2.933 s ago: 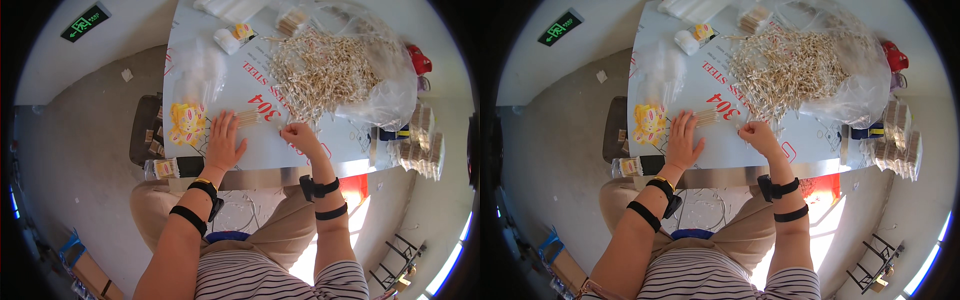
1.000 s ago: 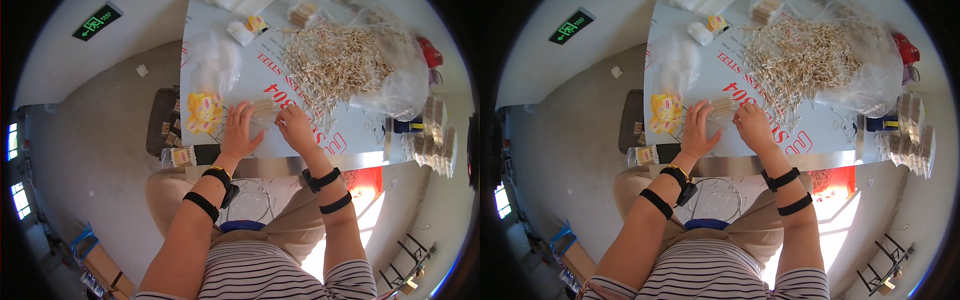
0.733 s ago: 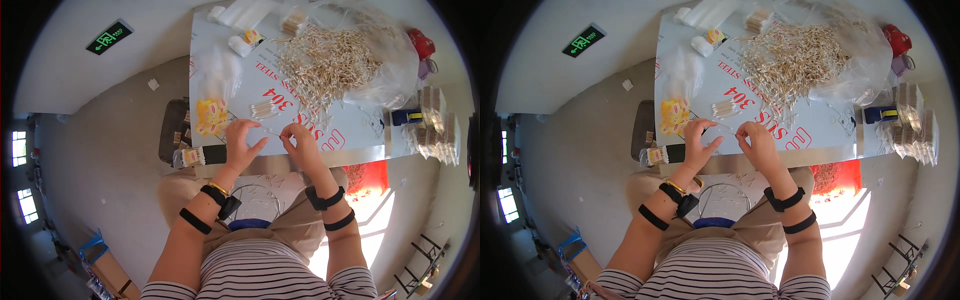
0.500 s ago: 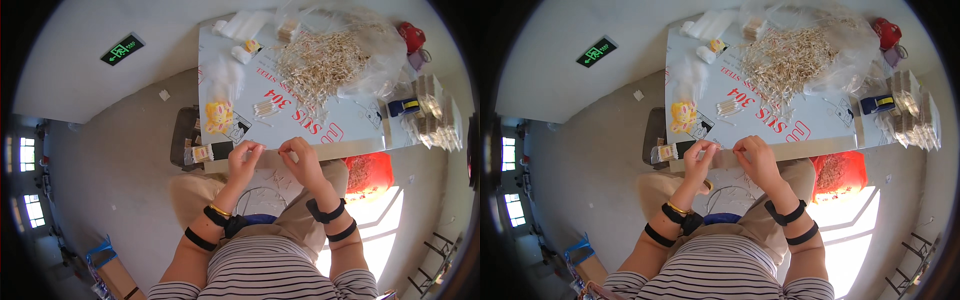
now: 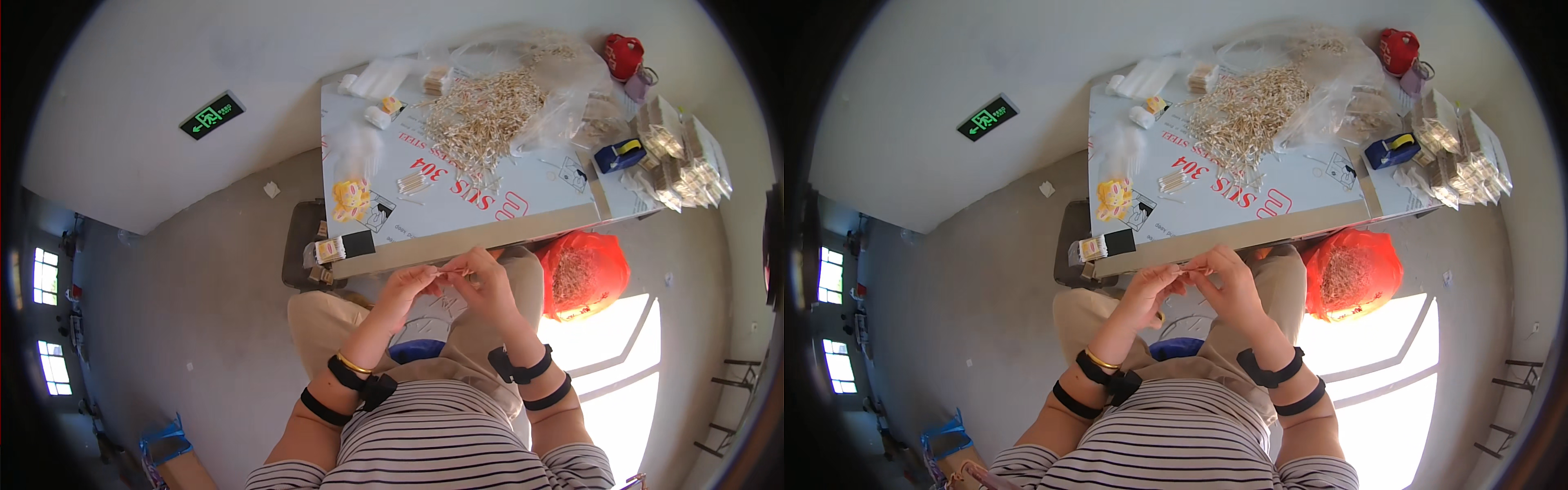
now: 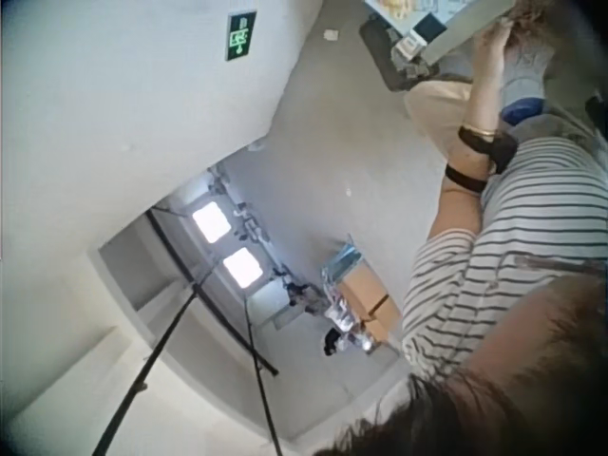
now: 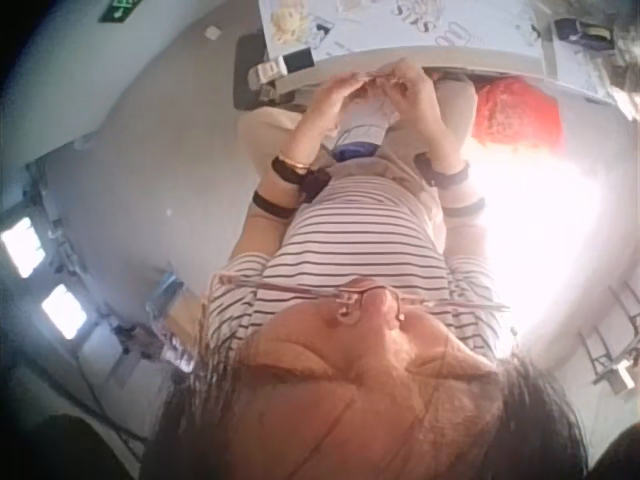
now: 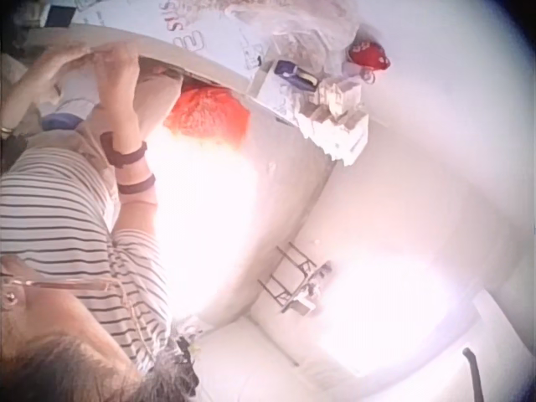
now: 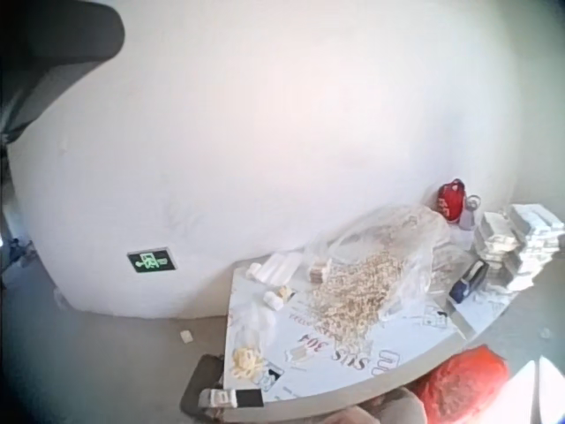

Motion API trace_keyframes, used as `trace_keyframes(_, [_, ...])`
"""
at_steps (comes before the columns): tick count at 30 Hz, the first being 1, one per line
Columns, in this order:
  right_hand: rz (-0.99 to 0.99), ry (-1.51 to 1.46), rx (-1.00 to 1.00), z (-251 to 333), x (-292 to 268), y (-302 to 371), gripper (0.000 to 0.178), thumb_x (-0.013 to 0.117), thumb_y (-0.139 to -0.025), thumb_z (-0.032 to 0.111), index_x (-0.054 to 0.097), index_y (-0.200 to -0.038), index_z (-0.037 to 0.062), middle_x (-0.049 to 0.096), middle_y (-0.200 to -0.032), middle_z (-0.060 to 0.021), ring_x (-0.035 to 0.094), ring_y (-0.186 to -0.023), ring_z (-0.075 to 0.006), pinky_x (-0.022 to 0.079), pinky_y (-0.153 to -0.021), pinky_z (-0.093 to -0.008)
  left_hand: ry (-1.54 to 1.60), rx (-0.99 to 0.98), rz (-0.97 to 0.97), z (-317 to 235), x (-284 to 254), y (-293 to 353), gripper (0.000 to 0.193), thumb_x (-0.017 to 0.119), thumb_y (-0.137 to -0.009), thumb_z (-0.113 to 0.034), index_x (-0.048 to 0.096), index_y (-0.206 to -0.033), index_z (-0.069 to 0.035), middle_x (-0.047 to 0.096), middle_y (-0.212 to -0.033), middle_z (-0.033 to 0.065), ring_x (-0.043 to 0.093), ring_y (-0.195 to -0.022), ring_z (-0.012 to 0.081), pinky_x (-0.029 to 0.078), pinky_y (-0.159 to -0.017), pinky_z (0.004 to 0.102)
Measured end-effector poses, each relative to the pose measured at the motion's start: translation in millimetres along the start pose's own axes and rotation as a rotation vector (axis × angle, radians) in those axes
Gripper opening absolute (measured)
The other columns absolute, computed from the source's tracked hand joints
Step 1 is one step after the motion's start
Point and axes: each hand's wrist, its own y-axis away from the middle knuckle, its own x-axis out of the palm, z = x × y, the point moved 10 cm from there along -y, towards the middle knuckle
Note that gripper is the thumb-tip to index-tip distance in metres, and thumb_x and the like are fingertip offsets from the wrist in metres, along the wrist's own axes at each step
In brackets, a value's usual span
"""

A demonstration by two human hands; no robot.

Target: Packing several cotton swabs into small clear plastic bags.

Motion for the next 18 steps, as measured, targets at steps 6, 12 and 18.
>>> trace_keyframes(6, [0.008, 0.516, -0.195, 17.1, -14.4, 32.4, 0.01, 0.075, -0.085, 0.009, 0.072, -0.095, 0.0103, 0.063, -0.08, -0.0019, 0.06, -0.077, -0.0232, 0.048, -0.074, -0.0365, 0.11, -0.239, -0.018, 70.8, 12.0, 1.3, 0.023, 0.063, -0.106, -0.026, 0.073, -0.117, -0.009, 0.074, -0.113, 0.004, 0.066, -0.095, 0.0116, 0.053, -0.087, 0.0297])
trace_keyframes(12, [-0.102, 0.547, -0.044, -23.4, -52.9, 49.2, 0.008, 0.074, -0.085, 0.009, 0.069, -0.092, 0.0092, 0.064, -0.082, -0.0045, 0.062, -0.079, -0.0252, 0.048, -0.074, -0.0393, 0.255, -0.418, 0.053, 96.6, 61.6, -12.6, 0.028, 0.061, -0.106, -0.027, 0.068, -0.126, -0.008, 0.07, -0.116, 0.002, 0.064, -0.107, 0.0155, 0.052, -0.091, 0.0339])
trace_keyframes(18, [-0.424, 0.896, 0.168, -112.9, -228.9, 87.4, 0.009, 0.07, -0.092, 0.011, 0.071, -0.099, 0.0061, 0.069, -0.093, -0.0087, 0.066, -0.094, -0.0298, 0.049, -0.088, -0.0451, -0.748, 0.044, 0.028, 51.3, 31.1, -60.0, 0.03, 0.066, -0.102, -0.027, 0.069, -0.125, -0.007, 0.069, -0.121, 0.0044, 0.067, -0.108, 0.0195, 0.051, -0.091, 0.0335])
